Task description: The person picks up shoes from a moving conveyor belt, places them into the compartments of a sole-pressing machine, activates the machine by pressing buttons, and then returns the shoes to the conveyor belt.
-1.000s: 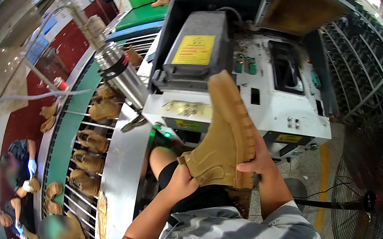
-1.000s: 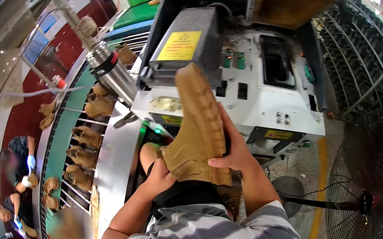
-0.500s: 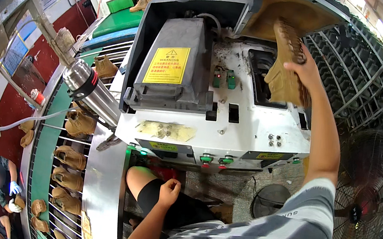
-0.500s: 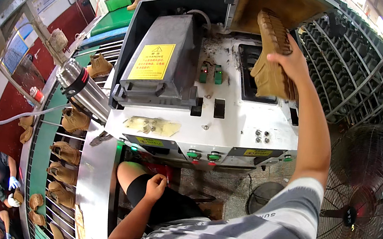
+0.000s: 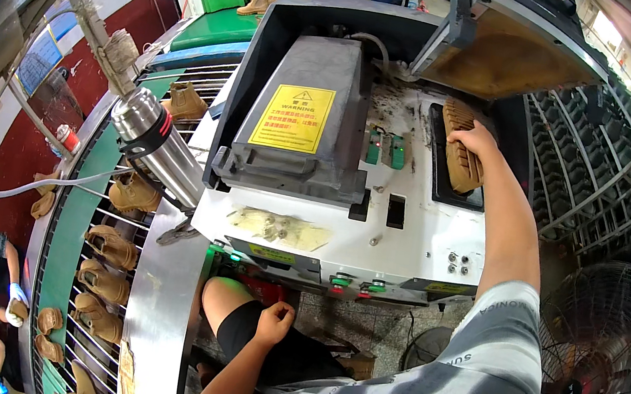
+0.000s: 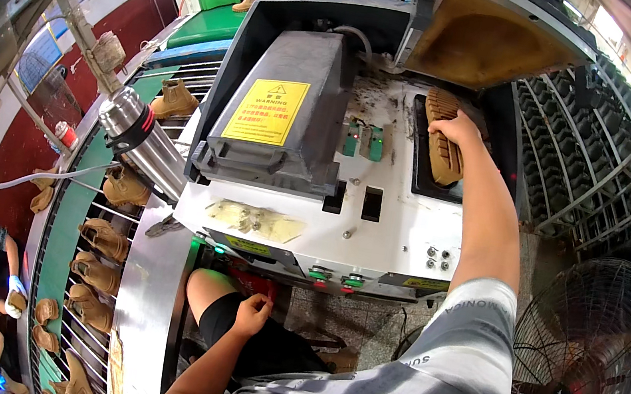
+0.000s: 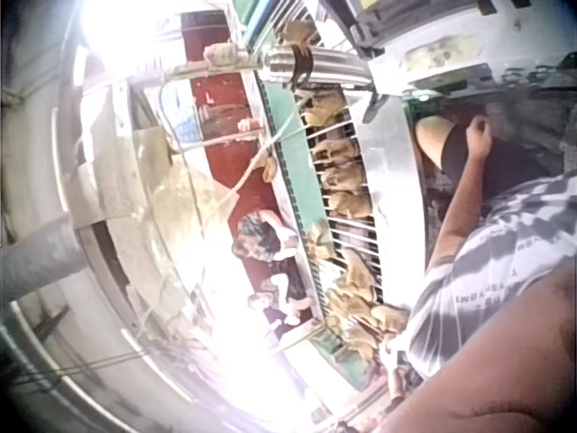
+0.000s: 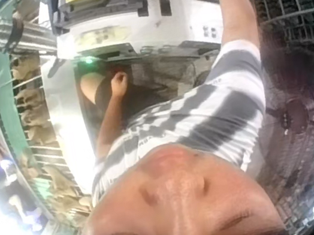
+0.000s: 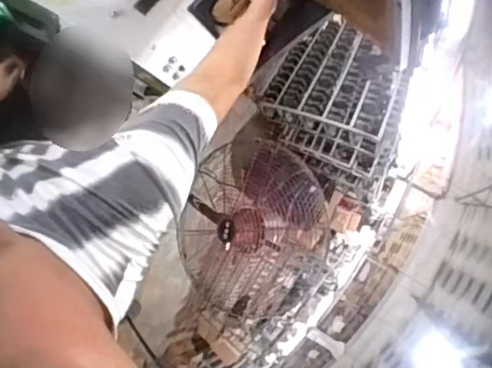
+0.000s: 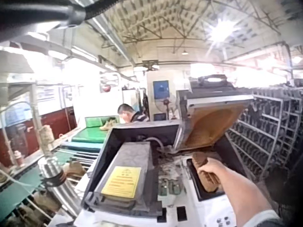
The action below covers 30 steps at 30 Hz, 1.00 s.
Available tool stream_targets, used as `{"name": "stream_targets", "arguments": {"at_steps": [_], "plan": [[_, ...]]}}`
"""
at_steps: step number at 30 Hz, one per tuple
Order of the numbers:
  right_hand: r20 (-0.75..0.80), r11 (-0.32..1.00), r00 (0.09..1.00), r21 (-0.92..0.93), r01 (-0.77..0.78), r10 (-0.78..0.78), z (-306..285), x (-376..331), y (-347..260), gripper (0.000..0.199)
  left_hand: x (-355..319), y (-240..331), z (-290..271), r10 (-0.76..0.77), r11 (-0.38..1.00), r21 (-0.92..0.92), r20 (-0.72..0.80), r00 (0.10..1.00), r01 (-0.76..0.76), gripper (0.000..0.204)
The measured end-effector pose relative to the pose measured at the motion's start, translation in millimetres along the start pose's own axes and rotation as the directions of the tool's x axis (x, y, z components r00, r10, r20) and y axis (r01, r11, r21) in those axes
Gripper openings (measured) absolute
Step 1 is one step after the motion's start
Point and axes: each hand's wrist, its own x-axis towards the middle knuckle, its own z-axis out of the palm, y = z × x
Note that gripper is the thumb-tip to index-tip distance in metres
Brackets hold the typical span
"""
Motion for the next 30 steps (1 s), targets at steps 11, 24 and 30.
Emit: {"name": "stream_targets", "arguments": {"at_steps": [11,24,30], "plan": [[-0.12,0.992,0.993,-0.129,-0.003,-0.013,5,-69,-7,0.084,15,-15,13,-0.093,0.996,0.01,0.0,0.996,0.093,0.018],[-0.215,0.126,0.513,0.971,0.202,0.831,116,-312,226,0.038,39,98,134,0.148,0.931,0.184,0.598,0.788,-0.315,0.03],[0.072,-0.234,0.85,0.97,0.061,0.521,141,-327,267,0.033,54,115,133,0.193,0.949,0.116,0.521,0.831,-0.293,0.025]]}}
